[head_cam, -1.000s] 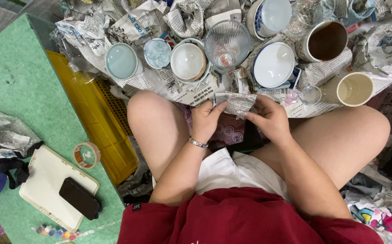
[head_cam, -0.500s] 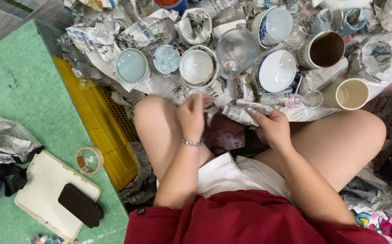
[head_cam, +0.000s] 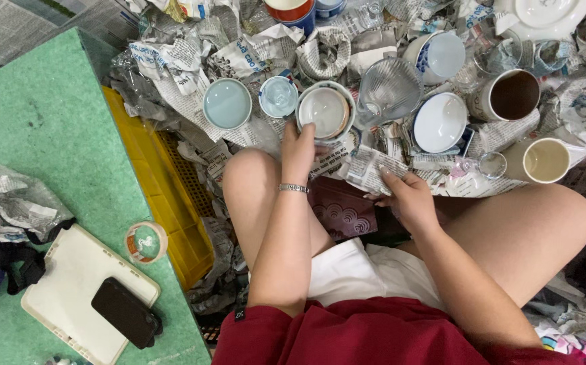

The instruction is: The person sits on the floor and wraps various dishes, including bowls and cups, with newspaper. They fold the paper around each item and place the wrapped dishes into a pile.

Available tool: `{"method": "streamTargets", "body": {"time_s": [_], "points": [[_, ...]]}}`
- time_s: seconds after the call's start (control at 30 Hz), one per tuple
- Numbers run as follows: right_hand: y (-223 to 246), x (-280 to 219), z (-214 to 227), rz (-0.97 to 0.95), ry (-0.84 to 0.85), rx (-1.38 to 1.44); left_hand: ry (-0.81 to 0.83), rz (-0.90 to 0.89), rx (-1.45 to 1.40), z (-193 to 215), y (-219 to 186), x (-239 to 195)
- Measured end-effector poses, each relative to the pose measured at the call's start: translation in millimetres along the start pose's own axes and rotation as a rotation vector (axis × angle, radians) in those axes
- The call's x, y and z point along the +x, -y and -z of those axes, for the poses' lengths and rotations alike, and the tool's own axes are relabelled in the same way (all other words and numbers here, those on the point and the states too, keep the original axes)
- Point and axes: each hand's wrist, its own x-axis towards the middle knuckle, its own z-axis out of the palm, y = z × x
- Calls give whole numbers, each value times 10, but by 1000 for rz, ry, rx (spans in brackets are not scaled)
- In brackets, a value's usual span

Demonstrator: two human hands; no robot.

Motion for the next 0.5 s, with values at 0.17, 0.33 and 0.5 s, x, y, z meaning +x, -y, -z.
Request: {"method": "streamTargets", "body": {"time_s": [0.17, 0.33, 0.5], "points": [[-183, 156, -41, 81, 83, 181, 94, -66, -231, 28, 186, 16], [-233, 339, -209, 115, 244, 322, 57, -68, -277, 74, 319, -41], [-89, 550, -480, 78, 419, 385, -32, -68, -265, 46, 426, -69]]}}
